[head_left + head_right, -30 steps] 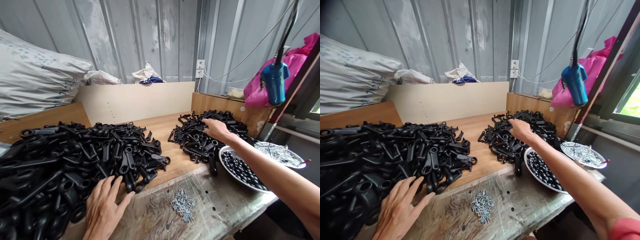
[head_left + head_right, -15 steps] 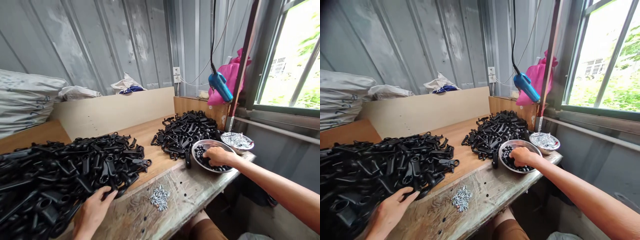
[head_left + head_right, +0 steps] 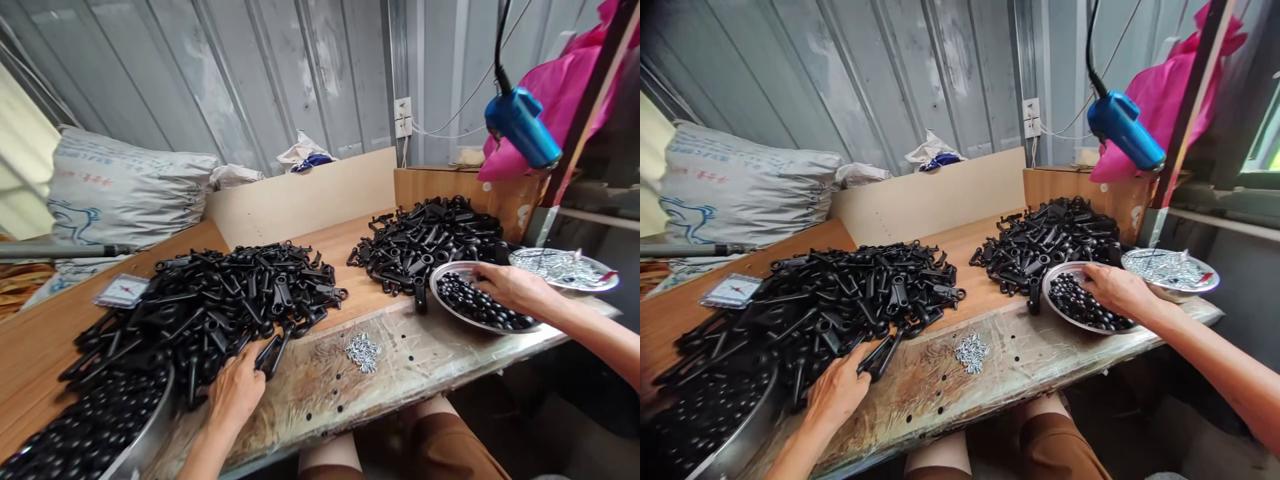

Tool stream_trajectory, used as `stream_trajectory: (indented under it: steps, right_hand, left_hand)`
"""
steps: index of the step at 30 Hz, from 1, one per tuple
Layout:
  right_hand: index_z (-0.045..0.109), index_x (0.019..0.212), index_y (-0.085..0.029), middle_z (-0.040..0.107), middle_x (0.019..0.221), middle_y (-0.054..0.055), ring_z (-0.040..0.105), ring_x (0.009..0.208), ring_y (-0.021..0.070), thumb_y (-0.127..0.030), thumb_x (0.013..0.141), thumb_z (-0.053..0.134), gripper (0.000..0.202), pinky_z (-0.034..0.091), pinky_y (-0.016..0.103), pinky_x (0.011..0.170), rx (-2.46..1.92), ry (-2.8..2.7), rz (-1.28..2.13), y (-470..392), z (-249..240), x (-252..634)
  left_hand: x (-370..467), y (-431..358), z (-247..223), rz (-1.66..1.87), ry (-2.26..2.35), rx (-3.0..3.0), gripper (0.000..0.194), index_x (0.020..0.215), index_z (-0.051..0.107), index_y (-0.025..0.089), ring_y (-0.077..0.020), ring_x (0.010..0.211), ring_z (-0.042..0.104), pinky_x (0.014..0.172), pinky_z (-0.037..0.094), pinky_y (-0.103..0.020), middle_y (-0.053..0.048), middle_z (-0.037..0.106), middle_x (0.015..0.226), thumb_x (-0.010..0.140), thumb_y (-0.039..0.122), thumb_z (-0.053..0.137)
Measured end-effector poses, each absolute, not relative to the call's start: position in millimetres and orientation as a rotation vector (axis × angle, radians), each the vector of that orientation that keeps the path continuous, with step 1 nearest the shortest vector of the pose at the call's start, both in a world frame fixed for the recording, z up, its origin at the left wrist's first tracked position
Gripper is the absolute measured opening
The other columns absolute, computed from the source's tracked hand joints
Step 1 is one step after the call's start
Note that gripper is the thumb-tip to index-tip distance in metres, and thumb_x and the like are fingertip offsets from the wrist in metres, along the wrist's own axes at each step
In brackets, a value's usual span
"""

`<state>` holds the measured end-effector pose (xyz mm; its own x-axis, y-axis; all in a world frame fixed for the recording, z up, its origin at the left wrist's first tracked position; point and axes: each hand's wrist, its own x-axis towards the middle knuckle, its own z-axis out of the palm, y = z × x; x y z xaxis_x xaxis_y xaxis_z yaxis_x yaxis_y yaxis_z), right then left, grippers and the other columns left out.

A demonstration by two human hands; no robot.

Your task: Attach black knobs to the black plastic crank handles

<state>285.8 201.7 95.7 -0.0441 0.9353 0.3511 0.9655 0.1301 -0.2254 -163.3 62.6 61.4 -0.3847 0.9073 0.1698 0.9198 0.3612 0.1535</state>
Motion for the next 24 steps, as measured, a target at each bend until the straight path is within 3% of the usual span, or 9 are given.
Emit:
stream_trajectory:
  steps: [5,10,16,19,22,24]
  right_hand:
    - [0.065,0.085,-0.017,0.062,0.065,0.005,0.053,0.054,0.0144,-0.032,0.084,0.055,0.018,0.036,0.027,0.057,-1.485,-2.112,0.358,177.4,99.7,260.9]
    - [0.07,0.088,-0.017,0.056,0.059,0.001,0.047,0.052,0.0139,-0.044,0.074,0.059,0.033,0.039,0.026,0.05,-0.988,-1.986,1.017,139.1,75.1,213.6]
    - [0.062,0.092,-0.015,0.056,0.061,0.0,0.053,0.05,0.0113,-0.045,0.068,0.069,0.039,0.037,0.018,0.042,-0.71,-1.496,1.844,101.1,52.5,160.4]
    - [0.061,0.087,-0.014,0.059,0.061,0.001,0.055,0.046,0.0098,-0.047,0.069,0.072,0.039,0.035,0.015,0.037,-0.495,-1.22,2.076,91.8,37.4,139.2]
    - [0.063,0.084,-0.012,0.055,0.053,-0.002,0.051,0.039,0.0062,-0.04,0.07,0.075,0.033,0.032,0.011,0.034,-0.331,-1.0,2.186,86.7,22.0,120.8]
    - [0.065,0.085,-0.012,0.053,0.051,-0.003,0.051,0.038,0.0061,-0.034,0.071,0.075,0.028,0.032,0.011,0.033,-0.259,-0.871,2.238,84.4,14.6,111.6]
  left_hand:
    - [-158.8,76.8,58.4,-0.341,-2.653,-1.74,0.045,0.124,0.051,0.019,-0.0268,0.109,0.057,0.092,0.043,-0.042,-0.011,0.057,0.128,0.081,0.008,0.044]
    - [-172.5,97.8,58.3,-0.59,-2.84,-1.698,0.018,0.099,0.062,0.016,-0.0208,0.094,0.06,0.084,0.047,-0.043,-0.005,0.064,0.101,0.085,0.027,0.06]
    - [-168.2,76.9,54.2,-1.591,-2.817,-1.461,0.015,0.08,0.051,0.017,-0.0148,0.06,0.058,0.053,0.046,-0.027,0.003,0.056,0.064,0.079,0.033,0.053]
    - [-135.7,50.6,49.3,-2.105,-2.646,-1.436,0.029,0.083,0.049,0.019,-0.0101,0.046,0.047,0.041,0.034,-0.023,0.003,0.055,0.064,0.067,0.041,0.056]
    - [-97.5,29.7,42.8,-2.444,-2.571,-1.398,0.044,0.087,0.054,0.016,-0.0072,0.04,0.038,0.039,0.03,-0.023,0.002,0.054,0.06,0.07,0.057,0.055]
    - [-76.4,20.3,39.4,-2.782,-2.495,-1.333,0.047,0.089,0.062,0.015,-0.0071,0.04,0.041,0.04,0.032,-0.022,0.001,0.055,0.058,0.07,0.058,0.061]
